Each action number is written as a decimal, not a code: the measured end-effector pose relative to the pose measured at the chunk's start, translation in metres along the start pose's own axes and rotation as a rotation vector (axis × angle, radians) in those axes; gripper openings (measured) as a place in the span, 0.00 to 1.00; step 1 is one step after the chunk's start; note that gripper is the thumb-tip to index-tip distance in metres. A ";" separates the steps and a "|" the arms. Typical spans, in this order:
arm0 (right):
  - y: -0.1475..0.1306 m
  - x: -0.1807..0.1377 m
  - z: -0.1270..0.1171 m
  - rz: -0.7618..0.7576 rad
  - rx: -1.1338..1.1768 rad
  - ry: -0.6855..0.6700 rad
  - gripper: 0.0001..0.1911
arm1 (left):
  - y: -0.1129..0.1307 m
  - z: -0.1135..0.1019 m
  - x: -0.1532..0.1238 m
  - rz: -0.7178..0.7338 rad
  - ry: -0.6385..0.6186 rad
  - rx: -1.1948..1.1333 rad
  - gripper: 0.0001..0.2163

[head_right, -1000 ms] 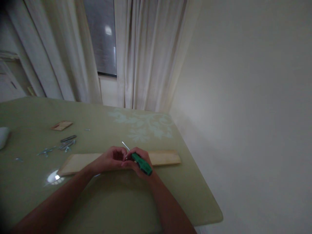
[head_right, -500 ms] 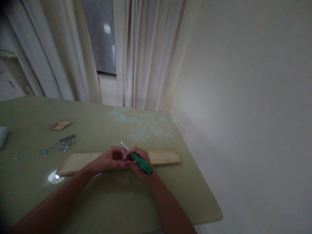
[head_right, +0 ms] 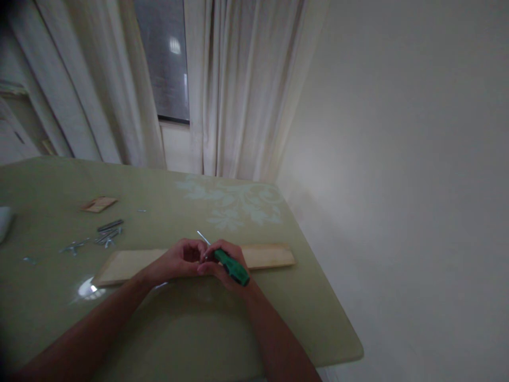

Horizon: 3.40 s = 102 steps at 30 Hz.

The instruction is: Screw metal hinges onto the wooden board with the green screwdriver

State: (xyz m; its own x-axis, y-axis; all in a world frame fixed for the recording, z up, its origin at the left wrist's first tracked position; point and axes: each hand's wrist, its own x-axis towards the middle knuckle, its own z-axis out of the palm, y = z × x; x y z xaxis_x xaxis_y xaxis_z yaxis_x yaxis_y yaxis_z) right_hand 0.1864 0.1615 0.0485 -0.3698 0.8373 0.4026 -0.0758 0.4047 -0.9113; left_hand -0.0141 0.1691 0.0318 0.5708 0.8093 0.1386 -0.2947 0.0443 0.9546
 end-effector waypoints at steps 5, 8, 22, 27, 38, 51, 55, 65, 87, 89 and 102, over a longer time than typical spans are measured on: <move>0.000 0.001 -0.002 -0.014 -0.029 0.014 0.18 | -0.005 -0.003 -0.002 0.022 0.025 0.039 0.14; 0.005 0.000 -0.003 -0.031 -0.065 0.043 0.20 | -0.002 0.000 -0.002 0.007 0.028 0.039 0.16; 0.012 0.005 -0.004 -0.107 -0.437 0.098 0.12 | 0.024 -0.030 -0.011 -0.131 0.059 0.802 0.17; 0.014 0.001 -0.006 0.001 -0.301 0.090 0.15 | 0.031 -0.013 -0.015 -0.228 -0.054 0.860 0.19; 0.012 0.011 -0.012 0.110 -0.076 0.392 0.27 | 0.019 -0.011 -0.006 -0.211 0.072 0.982 0.11; 0.007 0.014 -0.012 0.056 0.059 0.500 0.25 | 0.018 -0.014 -0.007 -0.151 -0.006 1.002 0.09; 0.004 0.014 -0.011 0.024 0.001 0.517 0.19 | 0.018 -0.012 -0.006 -0.154 -0.040 1.020 0.08; 0.009 0.012 -0.015 0.131 0.014 0.428 0.19 | 0.021 -0.012 -0.007 -0.110 -0.047 1.003 0.08; 0.011 0.012 -0.008 0.065 -0.083 0.492 0.28 | 0.023 -0.009 -0.010 -0.151 -0.035 1.067 0.09; 0.011 0.010 -0.006 0.059 -0.114 0.482 0.28 | 0.023 -0.010 -0.010 -0.146 -0.038 1.083 0.09; 0.013 0.007 -0.002 0.060 -0.151 0.392 0.28 | 0.023 -0.010 -0.008 -0.136 -0.044 1.126 0.07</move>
State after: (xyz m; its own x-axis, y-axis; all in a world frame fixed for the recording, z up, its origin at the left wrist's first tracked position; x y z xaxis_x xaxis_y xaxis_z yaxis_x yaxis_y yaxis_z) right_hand 0.1847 0.1735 0.0402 0.0133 0.9257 0.3780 0.0829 0.3757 -0.9230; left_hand -0.0324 0.1695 0.0498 0.5788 0.8155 0.0033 0.6157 -0.4397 0.6539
